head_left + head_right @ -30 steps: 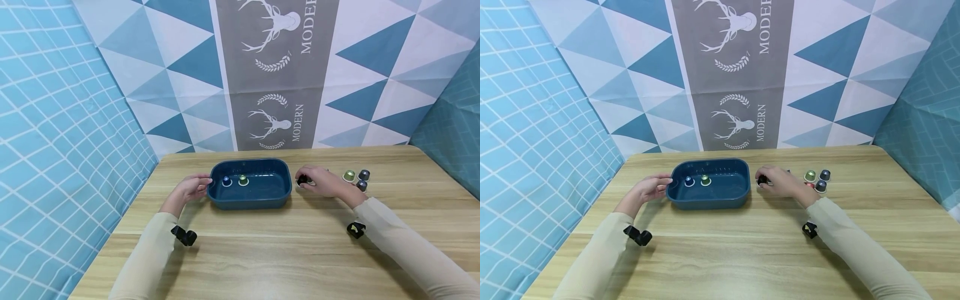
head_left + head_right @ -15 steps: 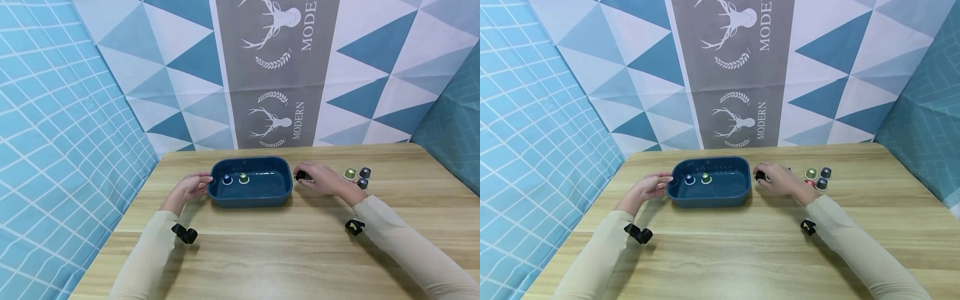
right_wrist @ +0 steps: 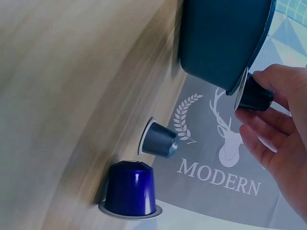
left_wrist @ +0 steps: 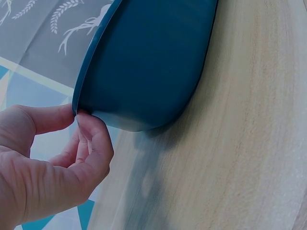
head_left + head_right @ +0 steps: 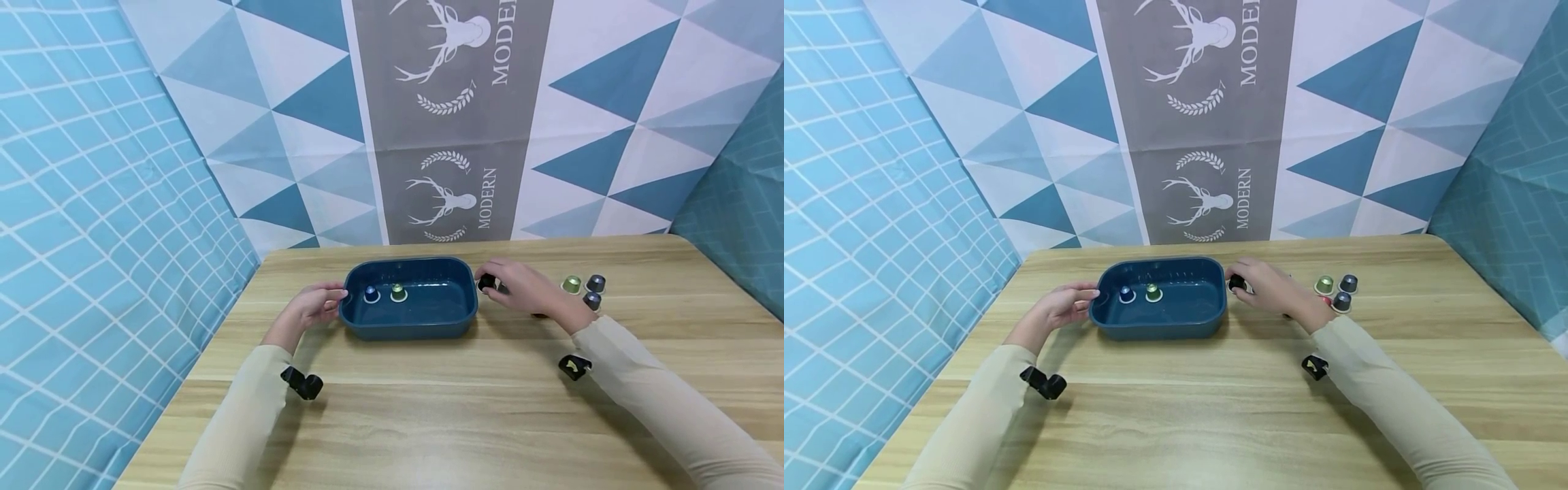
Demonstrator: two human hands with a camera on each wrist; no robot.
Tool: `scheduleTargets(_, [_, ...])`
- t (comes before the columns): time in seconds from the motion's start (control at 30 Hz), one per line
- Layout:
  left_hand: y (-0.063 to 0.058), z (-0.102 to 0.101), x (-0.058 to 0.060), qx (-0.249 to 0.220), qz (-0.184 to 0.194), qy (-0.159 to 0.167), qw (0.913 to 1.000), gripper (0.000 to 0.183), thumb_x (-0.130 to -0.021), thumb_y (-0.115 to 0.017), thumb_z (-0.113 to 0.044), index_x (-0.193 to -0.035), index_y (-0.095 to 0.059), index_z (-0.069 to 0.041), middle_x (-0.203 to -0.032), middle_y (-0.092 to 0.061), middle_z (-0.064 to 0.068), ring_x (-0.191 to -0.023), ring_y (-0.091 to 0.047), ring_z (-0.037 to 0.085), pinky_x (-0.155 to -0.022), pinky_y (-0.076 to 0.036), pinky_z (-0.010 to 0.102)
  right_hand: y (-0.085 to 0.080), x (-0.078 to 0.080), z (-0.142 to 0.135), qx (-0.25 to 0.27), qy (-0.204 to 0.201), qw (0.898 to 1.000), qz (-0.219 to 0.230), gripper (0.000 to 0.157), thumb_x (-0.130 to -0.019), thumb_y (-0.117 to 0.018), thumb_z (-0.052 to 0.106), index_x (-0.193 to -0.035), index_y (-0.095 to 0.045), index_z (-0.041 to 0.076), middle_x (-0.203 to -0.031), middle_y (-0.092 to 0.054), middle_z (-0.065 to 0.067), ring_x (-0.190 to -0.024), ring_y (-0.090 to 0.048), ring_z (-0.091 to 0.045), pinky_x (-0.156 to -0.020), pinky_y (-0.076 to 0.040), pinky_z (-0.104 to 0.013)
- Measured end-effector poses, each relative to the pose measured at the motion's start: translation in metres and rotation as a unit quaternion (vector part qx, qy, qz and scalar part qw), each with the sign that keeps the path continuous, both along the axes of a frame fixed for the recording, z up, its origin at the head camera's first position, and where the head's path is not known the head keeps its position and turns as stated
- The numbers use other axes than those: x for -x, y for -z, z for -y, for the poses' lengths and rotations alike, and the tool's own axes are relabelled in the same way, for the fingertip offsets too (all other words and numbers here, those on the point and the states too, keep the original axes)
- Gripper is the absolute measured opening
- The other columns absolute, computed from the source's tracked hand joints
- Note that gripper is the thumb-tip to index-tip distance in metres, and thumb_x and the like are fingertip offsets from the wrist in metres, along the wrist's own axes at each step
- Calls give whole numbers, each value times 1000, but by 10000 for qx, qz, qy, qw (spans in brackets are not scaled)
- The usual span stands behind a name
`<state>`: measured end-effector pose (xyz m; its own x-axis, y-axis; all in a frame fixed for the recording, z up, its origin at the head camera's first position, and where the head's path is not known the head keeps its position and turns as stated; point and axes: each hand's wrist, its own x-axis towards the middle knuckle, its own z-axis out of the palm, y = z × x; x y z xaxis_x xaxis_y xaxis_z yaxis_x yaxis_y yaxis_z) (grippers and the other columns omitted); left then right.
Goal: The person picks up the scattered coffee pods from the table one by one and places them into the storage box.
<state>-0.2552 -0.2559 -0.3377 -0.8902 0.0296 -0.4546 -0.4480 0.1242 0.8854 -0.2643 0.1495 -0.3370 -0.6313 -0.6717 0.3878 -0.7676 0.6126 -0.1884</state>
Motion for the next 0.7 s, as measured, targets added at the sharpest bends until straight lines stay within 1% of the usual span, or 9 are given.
scheduleTargets(0.13, [0,0,0,46,-37,-12,10000,49,-97,-56,-12,-143,-40,-4,-88,-59,-6,-76,-58,4,-67,-51,17,-2,1,2,3,-98,9998,-148,22,-86,-69,8,-107,-66,3,-101,-67,-9,-91,-64,-21,-79,-54,-38])
scheduleTargets(0.27, [-3,2,-4,16,-129,84,9999,50,-94,-61,-15,-140,-44,-4,-92,-59,-5,-79,-58,5,-69,-51,17,-4,1,3,31,-147,9996,-235,22,-84,-70,6,-105,-66,1,-100,-67,-10,-90,-64,-21,-78,-54,-38])
scheduleTargets(0.37, [-5,2,-6,9,-165,148,9998,52,-93,-63,-17,-140,-44,-3,-95,-58,-4,-81,-57,5,-71,-51,18,-6,1,3,31,-145,9995,-262,22,-84,-70,6,-105,-66,1,-100,-67,-10,-91,-65,-21,-78,-55,-38])
scheduleTargets(0.53, [-1,0,-4,125,-123,31,9998,50,-96,-57,-14,-142,-41,-4,-94,-57,-5,-80,-56,5,-70,-51,17,-10,1,6,-5,-182,9994,-301,22,-85,-69,7,-106,-66,2,-101,-67,-9,-90,-64,-20,-78,-55,-37])
scheduleTargets(0.7, [1,1,-1,47,-78,21,10000,51,-97,-55,-12,-144,-38,-3,-90,-57,-6,-77,-55,3,-67,-51,17,-14,1,10,-29,-228,9994,-260,21,-86,-69,9,-106,-66,4,-101,-67,-8,-87,-64,-17,-76,-55,-35])
